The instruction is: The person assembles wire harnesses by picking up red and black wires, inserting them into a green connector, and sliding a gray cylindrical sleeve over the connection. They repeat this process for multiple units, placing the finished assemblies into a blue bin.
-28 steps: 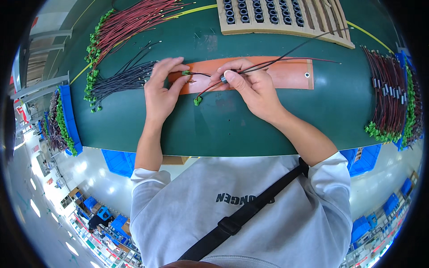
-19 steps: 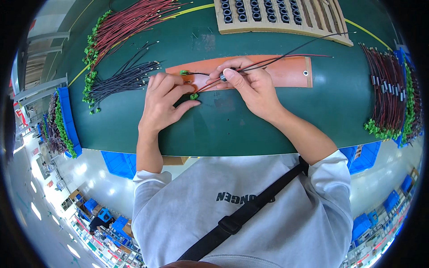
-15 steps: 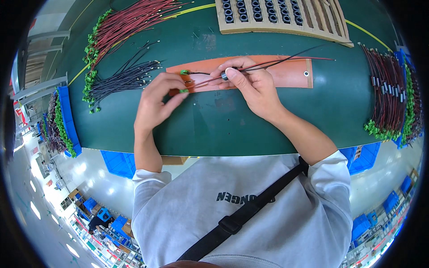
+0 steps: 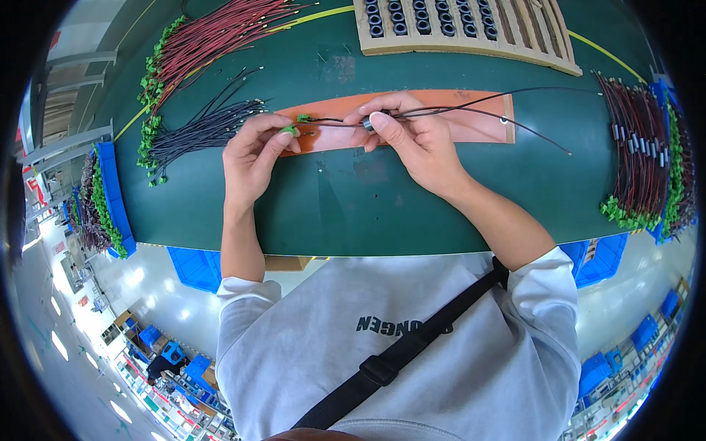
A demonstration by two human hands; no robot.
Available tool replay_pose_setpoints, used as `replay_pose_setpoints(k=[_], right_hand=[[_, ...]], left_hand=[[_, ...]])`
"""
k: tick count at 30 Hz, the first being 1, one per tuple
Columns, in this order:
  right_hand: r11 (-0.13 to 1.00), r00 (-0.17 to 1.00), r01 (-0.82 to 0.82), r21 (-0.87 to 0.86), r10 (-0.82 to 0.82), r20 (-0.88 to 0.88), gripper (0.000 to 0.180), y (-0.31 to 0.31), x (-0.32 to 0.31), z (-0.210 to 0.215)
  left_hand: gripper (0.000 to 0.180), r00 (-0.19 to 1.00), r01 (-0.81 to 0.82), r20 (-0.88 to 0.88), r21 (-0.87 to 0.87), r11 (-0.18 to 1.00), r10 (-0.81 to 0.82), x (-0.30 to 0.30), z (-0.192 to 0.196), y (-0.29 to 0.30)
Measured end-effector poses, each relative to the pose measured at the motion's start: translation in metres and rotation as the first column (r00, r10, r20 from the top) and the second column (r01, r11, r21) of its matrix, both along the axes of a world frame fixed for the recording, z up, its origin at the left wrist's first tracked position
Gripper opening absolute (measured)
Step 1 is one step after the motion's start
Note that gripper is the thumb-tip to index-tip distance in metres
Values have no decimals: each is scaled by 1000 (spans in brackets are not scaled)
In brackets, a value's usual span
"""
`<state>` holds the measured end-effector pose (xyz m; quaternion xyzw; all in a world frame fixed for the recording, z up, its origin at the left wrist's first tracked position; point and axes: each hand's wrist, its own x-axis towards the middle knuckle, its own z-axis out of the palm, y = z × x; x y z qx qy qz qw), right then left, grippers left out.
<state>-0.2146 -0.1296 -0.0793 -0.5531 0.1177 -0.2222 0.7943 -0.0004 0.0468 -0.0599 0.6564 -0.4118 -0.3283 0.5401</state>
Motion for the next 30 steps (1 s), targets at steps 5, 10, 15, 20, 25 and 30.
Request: replay_pose_setpoints(k=[5,10,15,20,25,30], right_hand=[[1000,1000,2,-2,-2,1,21,0,0,-2],[1000,1000,1,9,-1,13,20,0,1,-1],[1000,999,12,18,-13,34,19,1,1,-2],[1000,999,9,20,-10,33,19,1,2,-1],[1000,999,23,3,-23,25,17,0,2,-2],[997,999,17,-79,-13,46,13,0,4,-1]], left_hand=[[23,981,99,172,-44,994,-90,-1,1,-2],[20,935,-21,355,112,994,-20,-5,8,-3],[18,892,58,452,-47,997,-31,-1,2,-8],[19,872,0,490,-54,999,26,-7,5,-12],[19,841,90,540,-68,994,-39,1,5,-13],[19,762,125,643,-24,992,-81,1,7,-16]])
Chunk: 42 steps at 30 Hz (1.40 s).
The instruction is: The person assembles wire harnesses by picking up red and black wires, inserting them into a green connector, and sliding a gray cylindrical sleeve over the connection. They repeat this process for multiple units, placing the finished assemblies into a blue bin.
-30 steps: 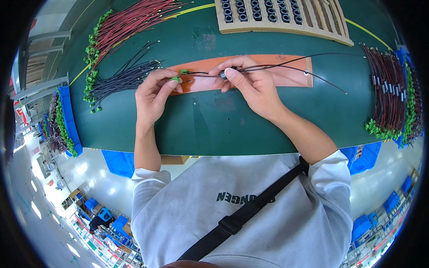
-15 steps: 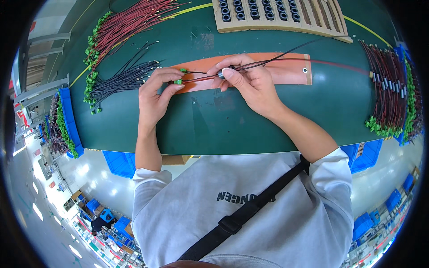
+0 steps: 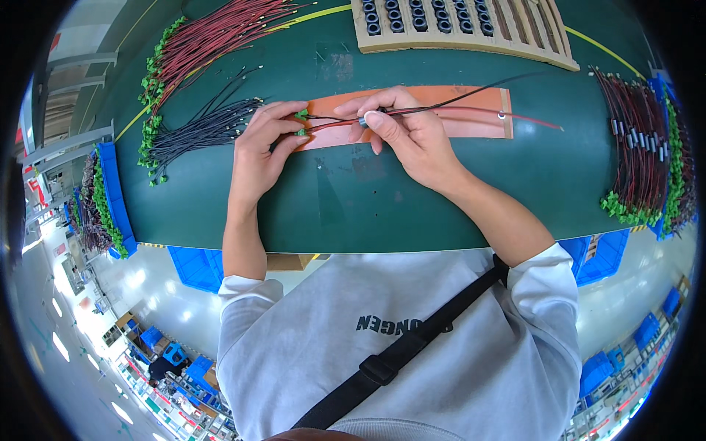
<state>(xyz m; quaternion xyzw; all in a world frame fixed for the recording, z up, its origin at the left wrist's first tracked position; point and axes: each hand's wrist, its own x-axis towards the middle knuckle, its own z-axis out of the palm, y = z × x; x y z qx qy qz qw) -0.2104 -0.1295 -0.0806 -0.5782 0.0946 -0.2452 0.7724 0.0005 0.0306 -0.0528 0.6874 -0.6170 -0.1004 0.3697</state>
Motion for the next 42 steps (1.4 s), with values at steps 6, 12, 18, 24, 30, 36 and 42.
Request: replay_pose_setpoints(k=[6,12,18,24,30,36,42], right_hand=[[996,991,-67,-56,60,-122,15,1,1,1],[928,948,-123,-352,5,-318,18,-2,7,15],[675,969,-72,-734,-126,-211,17,-2,2,0],[809,984,-69,-584,-42,-175,16,2,5,18],[814,979,-99,-572,-24,-204,16,1,3,13],[818,975,-44,-573,-91,-205,18,-1,5,13],[994,924,-100,42,108,-366,30,-12,11,15]], left_hand=[[37,933,-204,-292,57,977,211,-14,-5,1],[34,981,17,193,-175,984,18,-12,5,-7],[43,491,286,869,-95,953,-61,-55,37,-29],[42,621,171,781,-218,961,66,8,25,-30],[38,635,-13,757,-190,982,154,52,31,-10],[26,838,-196,525,32,980,150,52,33,15],[8,495,-99,-842,191,977,214,-12,19,8]])
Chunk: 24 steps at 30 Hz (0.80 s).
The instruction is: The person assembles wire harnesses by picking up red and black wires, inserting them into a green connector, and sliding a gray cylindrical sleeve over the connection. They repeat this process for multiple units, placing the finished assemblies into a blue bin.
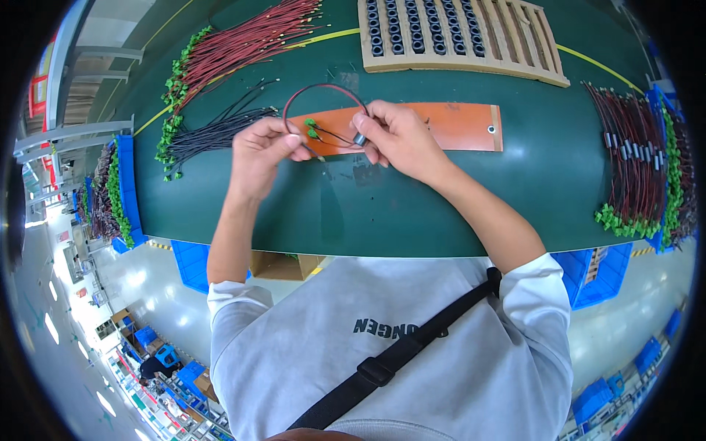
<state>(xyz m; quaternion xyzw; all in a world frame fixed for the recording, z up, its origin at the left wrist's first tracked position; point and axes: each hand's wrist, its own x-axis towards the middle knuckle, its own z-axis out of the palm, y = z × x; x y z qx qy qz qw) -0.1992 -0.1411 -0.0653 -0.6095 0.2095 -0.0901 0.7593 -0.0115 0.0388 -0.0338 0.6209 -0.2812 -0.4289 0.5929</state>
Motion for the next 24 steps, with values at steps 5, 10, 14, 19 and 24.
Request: replay_pose_setpoints(k=[5,10,14,19,24], right_hand=[[994,999,2,111,-7,45,32,-6,1,-4],[991,999,-1,132,-5,45,32,-5,1,-4],[991,999,7,137,-11,30,31,-5,2,-3],[992,999,9,122,-15,41,30,-4,1,-4],[991,998,34,129,-40,47,30,-5,0,-7]], left_hand=[[15,986,-77,-159,-115,990,58,-33,-11,-18],[15,989,-103,-122,-183,978,81,-39,-17,-22],[15,987,-141,-115,-283,949,113,-47,-18,-22],[17,995,-100,-33,-322,941,94,-51,-22,-15],[18,995,-3,95,-314,949,35,-53,-24,-6]])
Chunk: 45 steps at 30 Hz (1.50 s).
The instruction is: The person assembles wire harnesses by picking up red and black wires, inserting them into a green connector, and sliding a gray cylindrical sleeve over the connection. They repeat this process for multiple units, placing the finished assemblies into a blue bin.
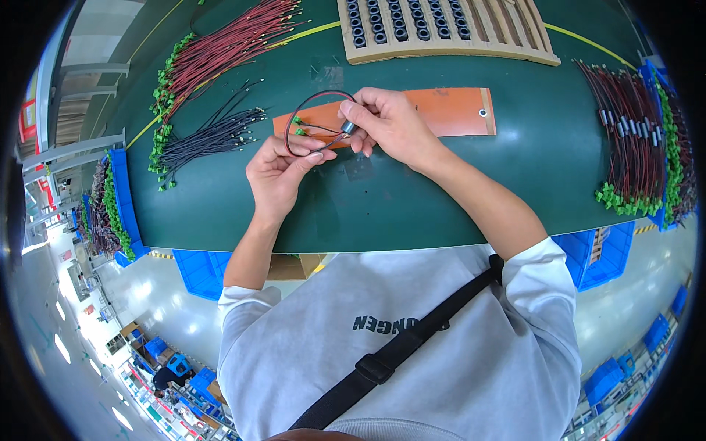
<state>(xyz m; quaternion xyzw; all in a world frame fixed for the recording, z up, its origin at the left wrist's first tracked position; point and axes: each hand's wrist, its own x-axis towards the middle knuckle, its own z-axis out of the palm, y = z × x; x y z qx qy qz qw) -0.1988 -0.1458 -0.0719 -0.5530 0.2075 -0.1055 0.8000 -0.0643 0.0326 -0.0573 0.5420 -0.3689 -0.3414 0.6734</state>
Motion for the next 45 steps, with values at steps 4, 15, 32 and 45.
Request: replay_pose_setpoints(k=[4,15,32,45], right_hand=[[1000,1000,3,-10,-3,-8,30,1,1,4],[1000,1000,11,6,-11,0,31,2,1,1],[992,987,113,-49,-106,119,28,12,-2,-1],[221,954,267,-938,-199,225,17,-2,-39,19]], left_hand=[[18,996,-85,9,-11,996,85,-5,0,1],[17,999,-45,19,0,999,45,-10,-4,1],[19,760,-110,621,-166,980,191,-9,-10,-36],[24,797,-193,602,186,963,44,-23,-9,-42]])
